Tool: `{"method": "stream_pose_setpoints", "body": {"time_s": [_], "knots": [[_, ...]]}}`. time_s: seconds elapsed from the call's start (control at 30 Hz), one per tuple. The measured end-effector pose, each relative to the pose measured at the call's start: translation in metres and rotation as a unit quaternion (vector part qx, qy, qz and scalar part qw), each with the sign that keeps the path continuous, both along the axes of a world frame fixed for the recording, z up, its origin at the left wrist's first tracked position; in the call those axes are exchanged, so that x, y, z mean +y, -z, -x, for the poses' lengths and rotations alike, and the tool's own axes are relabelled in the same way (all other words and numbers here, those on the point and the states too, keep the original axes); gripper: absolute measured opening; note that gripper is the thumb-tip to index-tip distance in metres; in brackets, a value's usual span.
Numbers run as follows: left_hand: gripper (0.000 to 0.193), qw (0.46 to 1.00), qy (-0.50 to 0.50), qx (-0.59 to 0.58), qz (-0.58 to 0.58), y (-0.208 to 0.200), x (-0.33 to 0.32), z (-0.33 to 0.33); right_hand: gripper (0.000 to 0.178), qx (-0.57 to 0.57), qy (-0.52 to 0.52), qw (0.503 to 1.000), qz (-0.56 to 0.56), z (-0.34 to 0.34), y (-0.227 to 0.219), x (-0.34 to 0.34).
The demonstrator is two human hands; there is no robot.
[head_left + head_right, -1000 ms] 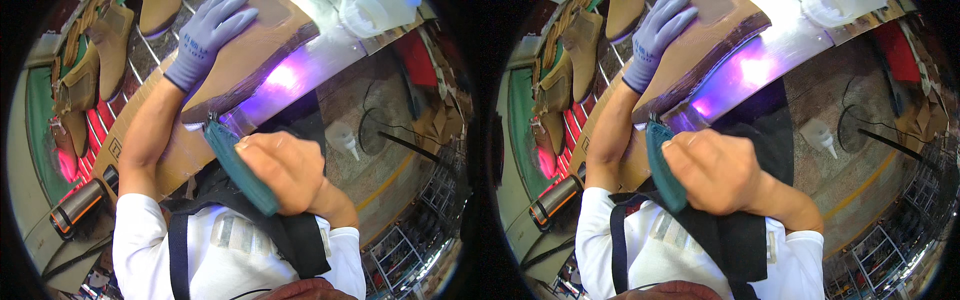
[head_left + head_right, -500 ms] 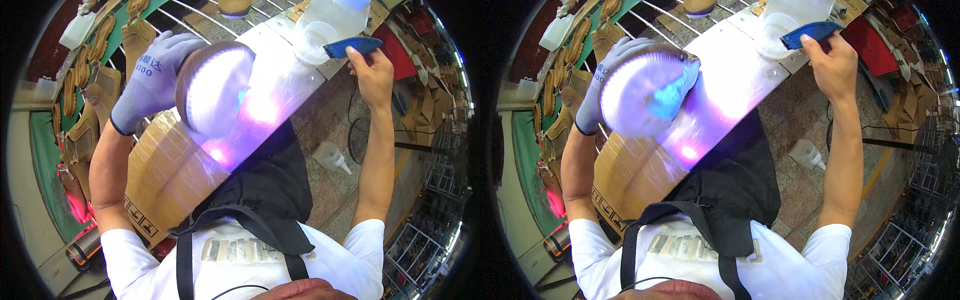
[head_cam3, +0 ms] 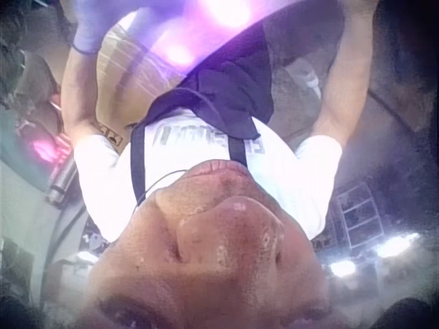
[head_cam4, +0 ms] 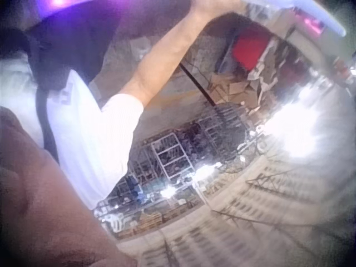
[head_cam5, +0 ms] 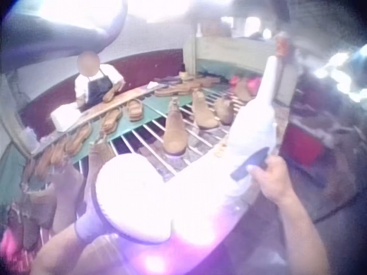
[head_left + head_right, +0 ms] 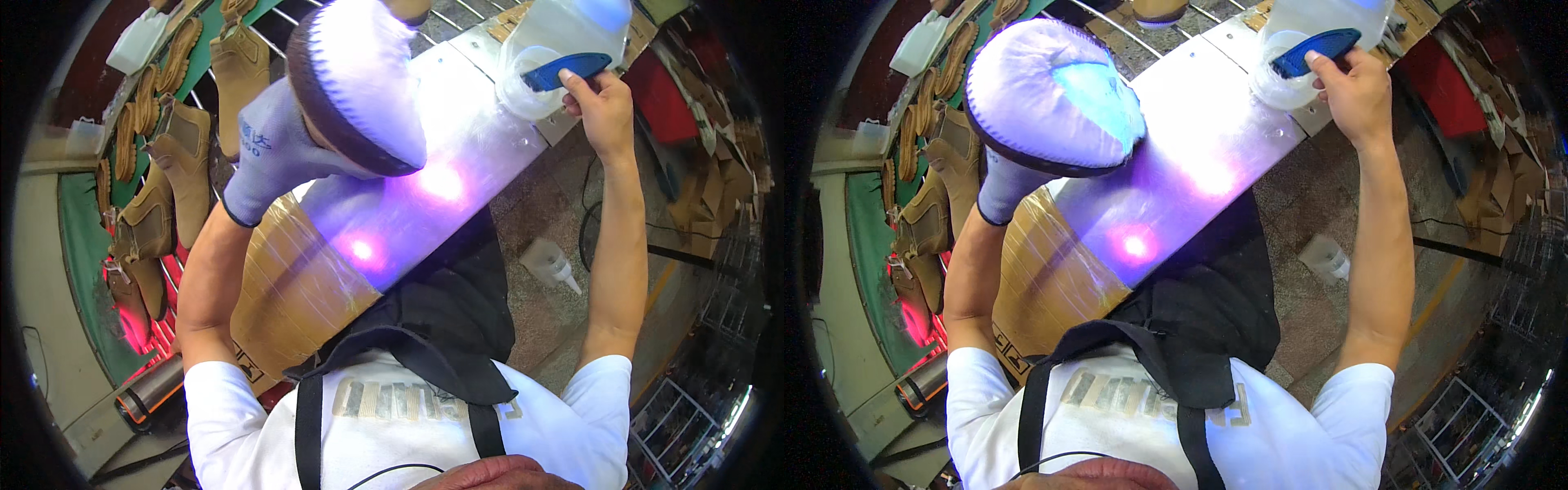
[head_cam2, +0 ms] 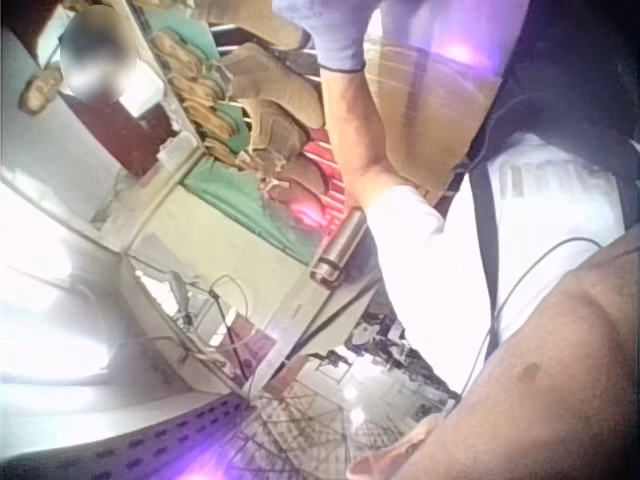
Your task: The person applies adhesive to the lower perimeter of boot uppers and the corresponding rubber soles using a brush, handling several pairs of footwear one at a time.
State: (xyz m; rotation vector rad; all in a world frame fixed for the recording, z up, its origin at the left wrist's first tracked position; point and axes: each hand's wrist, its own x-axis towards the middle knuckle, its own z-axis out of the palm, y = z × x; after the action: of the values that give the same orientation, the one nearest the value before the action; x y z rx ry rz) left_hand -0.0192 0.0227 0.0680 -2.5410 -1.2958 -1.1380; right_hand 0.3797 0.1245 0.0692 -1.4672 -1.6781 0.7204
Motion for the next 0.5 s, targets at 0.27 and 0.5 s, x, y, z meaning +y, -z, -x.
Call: {"method": "stream_pose_setpoints", "body": {"time_s": [0.27,0.5], "knots": [[0.088,0.971,-0.018,0.196,-0.138,-0.058,-0.003,0.0,0.025,0.35,-0.02,0.927,0.134,-0.018,0.039,-0.008],[0.08,0.928,-0.008,0.32,-0.191,-0.069,-0.008,0.001,0.02,0.4,-0.055,0.903,0.148,-0.039,0.053,-0.038]]}}
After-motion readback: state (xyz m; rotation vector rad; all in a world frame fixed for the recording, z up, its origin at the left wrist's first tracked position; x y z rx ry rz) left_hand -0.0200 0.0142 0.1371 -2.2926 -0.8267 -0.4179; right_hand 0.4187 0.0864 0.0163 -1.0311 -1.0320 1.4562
